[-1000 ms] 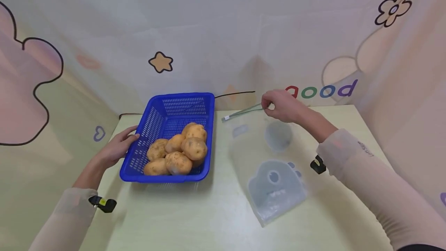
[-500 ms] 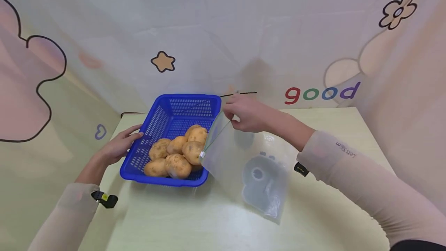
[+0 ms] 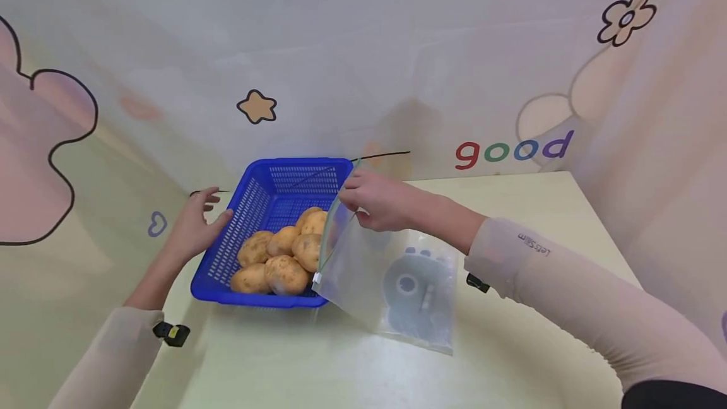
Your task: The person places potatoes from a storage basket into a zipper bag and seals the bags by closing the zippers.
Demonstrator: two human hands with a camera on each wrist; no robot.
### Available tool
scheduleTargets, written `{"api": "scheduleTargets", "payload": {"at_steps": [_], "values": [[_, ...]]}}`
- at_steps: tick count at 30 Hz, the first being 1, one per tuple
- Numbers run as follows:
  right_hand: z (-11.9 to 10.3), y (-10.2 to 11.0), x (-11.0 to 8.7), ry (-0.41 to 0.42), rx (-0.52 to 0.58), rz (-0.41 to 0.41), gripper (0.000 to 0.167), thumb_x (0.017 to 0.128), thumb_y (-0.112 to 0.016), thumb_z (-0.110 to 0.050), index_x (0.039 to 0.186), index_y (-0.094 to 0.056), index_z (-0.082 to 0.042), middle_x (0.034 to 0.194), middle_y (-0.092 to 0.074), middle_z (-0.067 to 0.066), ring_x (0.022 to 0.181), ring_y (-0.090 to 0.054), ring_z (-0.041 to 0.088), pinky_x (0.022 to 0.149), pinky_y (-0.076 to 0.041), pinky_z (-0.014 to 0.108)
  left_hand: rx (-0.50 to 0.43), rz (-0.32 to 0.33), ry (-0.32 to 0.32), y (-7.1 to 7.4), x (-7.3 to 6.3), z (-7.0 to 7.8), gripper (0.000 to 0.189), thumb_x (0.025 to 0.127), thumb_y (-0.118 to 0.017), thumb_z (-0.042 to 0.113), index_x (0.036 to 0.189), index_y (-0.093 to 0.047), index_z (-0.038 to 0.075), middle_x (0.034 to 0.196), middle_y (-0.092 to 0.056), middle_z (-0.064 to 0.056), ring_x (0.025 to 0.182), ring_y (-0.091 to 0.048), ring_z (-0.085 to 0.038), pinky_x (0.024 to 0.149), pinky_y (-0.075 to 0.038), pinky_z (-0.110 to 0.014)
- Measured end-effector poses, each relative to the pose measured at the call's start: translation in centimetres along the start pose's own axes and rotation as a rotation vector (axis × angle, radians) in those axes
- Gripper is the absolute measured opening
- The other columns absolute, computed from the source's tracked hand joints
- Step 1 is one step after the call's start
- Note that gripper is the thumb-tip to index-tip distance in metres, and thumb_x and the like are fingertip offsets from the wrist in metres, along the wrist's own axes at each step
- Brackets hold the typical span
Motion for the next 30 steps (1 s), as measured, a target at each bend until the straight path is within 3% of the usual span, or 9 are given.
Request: {"api": "scheduleTargets", "payload": {"at_steps": [1, 3, 6, 8, 13, 19, 22, 25, 30], "values": [[0.0, -0.1, 0.1, -0.004, -0.005, -0.005, 0.024, 0.087, -0.077, 0.001, 0.086, -0.057, -0.013, 0.089, -0.062, 0.001, 0.09, -0.052, 0.023, 0.081, -0.049, 0.037, 0.058, 0.049, -0.054, 0.1, 0.0, 1.7, 0.061, 0.107, -0.062, 0.025, 0.156, -0.041, -0.006, 0.144, -0.053, -0.032, 0.131, -0.053, -0.05, 0.106, -0.047, -0.063], [0.0, -0.3, 0.1, -0.019, -0.013, -0.013, 0.024, 0.088, -0.077, 0.001, 0.086, -0.057, -0.014, 0.089, -0.062, 0.001, 0.091, -0.052, 0.022, 0.082, -0.049, 0.036, 0.085, 0.067, -0.153, -0.6, 0.1, 5.6, 0.052, 0.107, -0.063, 0.025, 0.148, -0.053, -0.005, 0.139, -0.057, -0.027, 0.128, -0.055, -0.045, 0.106, -0.047, -0.061], [-0.1, -0.5, 0.1, -0.037, -0.019, -0.022, 0.023, 0.088, -0.077, 0.0, 0.088, -0.059, -0.014, 0.091, -0.062, 0.001, 0.093, -0.051, 0.023, 0.083, -0.049, 0.036, 0.045, -0.029, -0.218, -2.8, 0.2, 10.7, 0.045, 0.107, -0.064, 0.029, 0.141, -0.061, 0.0, 0.134, -0.063, -0.019, 0.124, -0.061, -0.037, 0.103, -0.052, -0.053], [-0.1, -0.7, 0.0, -0.043, -0.017, -0.023, 0.023, 0.088, -0.078, -0.001, 0.089, -0.059, -0.013, 0.092, -0.063, 0.001, 0.093, -0.051, 0.023, 0.082, -0.049, 0.035, 0.004, -0.111, -0.207, -4.7, 0.4, 13.0, 0.044, 0.108, -0.064, 0.033, 0.14, -0.063, 0.003, 0.131, -0.066, -0.014, 0.12, -0.064, -0.032, 0.099, -0.056, -0.048], [-0.8, -0.6, 0.1, 0.002, -0.011, 0.017, 0.022, 0.087, -0.078, 0.0, 0.089, -0.059, -0.012, 0.091, -0.062, 0.005, 0.092, -0.05, 0.023, 0.081, -0.048, 0.035, -0.07, -0.247, -0.167, -8.3, 1.4, 16.3, 0.036, 0.107, -0.066, 0.029, 0.135, -0.067, 0.007, 0.116, -0.071, -0.007, 0.1, -0.068, -0.023, 0.078, -0.06, -0.034], [-1.7, 0.2, -0.7, 0.007, 0.079, 0.149, 0.016, 0.088, -0.072, 0.002, 0.095, -0.063, -0.008, 0.099, -0.06, 0.004, 0.097, -0.056, 0.023, 0.084, -0.051, 0.035, -0.098, -0.303, -0.152, -10.1, 2.1, 17.4, 0.018, 0.102, -0.066, 0.012, 0.118, -0.069, 0.006, 0.1, -0.069, -0.008, 0.072, -0.065, -0.021, 0.061, -0.055, -0.029], [-1.6, 1.2, -1.7, -0.139, 0.167, 0.271, 0.012, 0.094, -0.069, -0.007, 0.106, -0.068, -0.006, 0.109, -0.063, 0.005, 0.1, -0.062, 0.023, 0.087, -0.056, 0.037, -0.11, -0.313, -0.152, -10.3, 2.1, 17.7, 0.017, 0.101, -0.066, 0.011, 0.117, -0.069, 0.005, 0.1, -0.069, -0.008, 0.074, -0.065, -0.02, 0.063, -0.056, -0.029], [-0.8, 1.3, -2.9, -0.385, 0.282, 0.355, 0.023, 0.101, -0.069, -0.023, 0.112, -0.066, -0.003, 0.104, -0.065, 0.007, 0.093, -0.064, 0.025, 0.081, -0.056, 0.038, -0.113, -0.311, -0.163, -10.3, 2.2, 18.2, 0.019, 0.102, -0.066, 0.012, 0.119, -0.069, 0.005, 0.102, -0.07, -0.009, 0.079, -0.065, -0.022, 0.065, -0.056, -0.029], [0.9, -2.2, -4.0, -0.758, 0.718, 0.307, 0.053, 0.105, -0.068, -0.04, 0.133, -0.049, 0.0, 0.102, -0.068, 0.017, 0.086, -0.071, 0.034, 0.072, -0.061, 0.04, -0.103, -0.302, -0.172, -10.5, 2.4, 18.9, 0.023, 0.102, -0.066, 0.015, 0.123, -0.069, 0.005, 0.103, -0.07, -0.009, 0.079, -0.064, -0.022, 0.065, -0.055, -0.029]]}}
Point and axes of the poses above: each hand's wrist, its own x-axis towards the middle knuckle, its own y-axis out of the back of the hand, z = x × y, the point moved 7 cm from there along x, towards the middle knuckle
